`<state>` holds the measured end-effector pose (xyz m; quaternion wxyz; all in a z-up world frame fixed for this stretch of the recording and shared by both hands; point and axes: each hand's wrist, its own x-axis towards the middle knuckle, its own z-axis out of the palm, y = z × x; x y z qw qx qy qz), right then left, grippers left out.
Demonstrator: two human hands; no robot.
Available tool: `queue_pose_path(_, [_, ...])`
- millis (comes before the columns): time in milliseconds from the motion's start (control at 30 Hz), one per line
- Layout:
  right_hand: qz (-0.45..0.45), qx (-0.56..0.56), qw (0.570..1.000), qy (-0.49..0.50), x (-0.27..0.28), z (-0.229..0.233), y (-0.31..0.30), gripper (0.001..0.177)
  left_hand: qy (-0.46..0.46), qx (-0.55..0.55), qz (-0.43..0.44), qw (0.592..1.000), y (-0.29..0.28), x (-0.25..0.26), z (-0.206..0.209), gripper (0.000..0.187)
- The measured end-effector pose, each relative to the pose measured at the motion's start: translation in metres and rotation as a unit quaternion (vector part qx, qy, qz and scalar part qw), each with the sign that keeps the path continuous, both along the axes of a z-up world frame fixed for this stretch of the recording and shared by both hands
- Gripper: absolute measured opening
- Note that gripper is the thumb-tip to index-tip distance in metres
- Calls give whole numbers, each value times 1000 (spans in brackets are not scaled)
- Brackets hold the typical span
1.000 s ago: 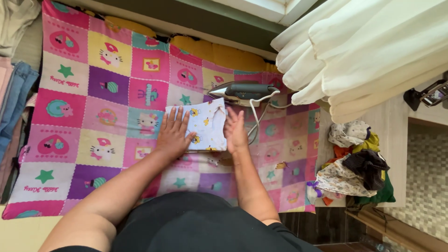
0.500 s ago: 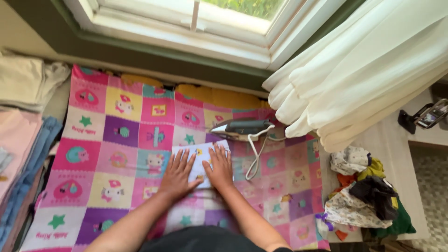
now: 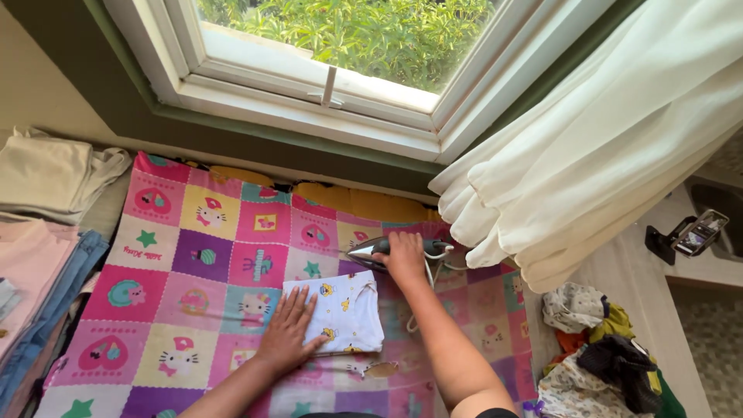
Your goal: Iron and fold children's clothing on a table.
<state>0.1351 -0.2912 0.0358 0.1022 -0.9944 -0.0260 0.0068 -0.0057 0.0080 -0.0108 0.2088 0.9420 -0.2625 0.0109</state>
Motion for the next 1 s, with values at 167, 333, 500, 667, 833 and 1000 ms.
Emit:
queue_pose_path(167, [-11,14,999,45,16,11,-20,59,12,-22,55,998,14,-20,-11,82])
queue_pose_path(333, [-32,79,996,6,-10,76,19,63,-19,-76,112,991,24,-39,6,70])
queue_pose_path(500, [72,83,992,65,-65,82,105,53,-17,-107,31,994,38,-54,31,16])
queue_pose_path(667, [60,37,996,60,-82,33,147,55,-86,-155,-24,984,52,-64,31,16])
queue_pose_path(833, [-3,35,997,72,-63,26,145,52,-141,-190,-30,971,57,-69,31,17])
queue_pose_path(1000, [85,25,990,113,-109,47,151,56,-37,-190,-27,981,68,-72,25,12])
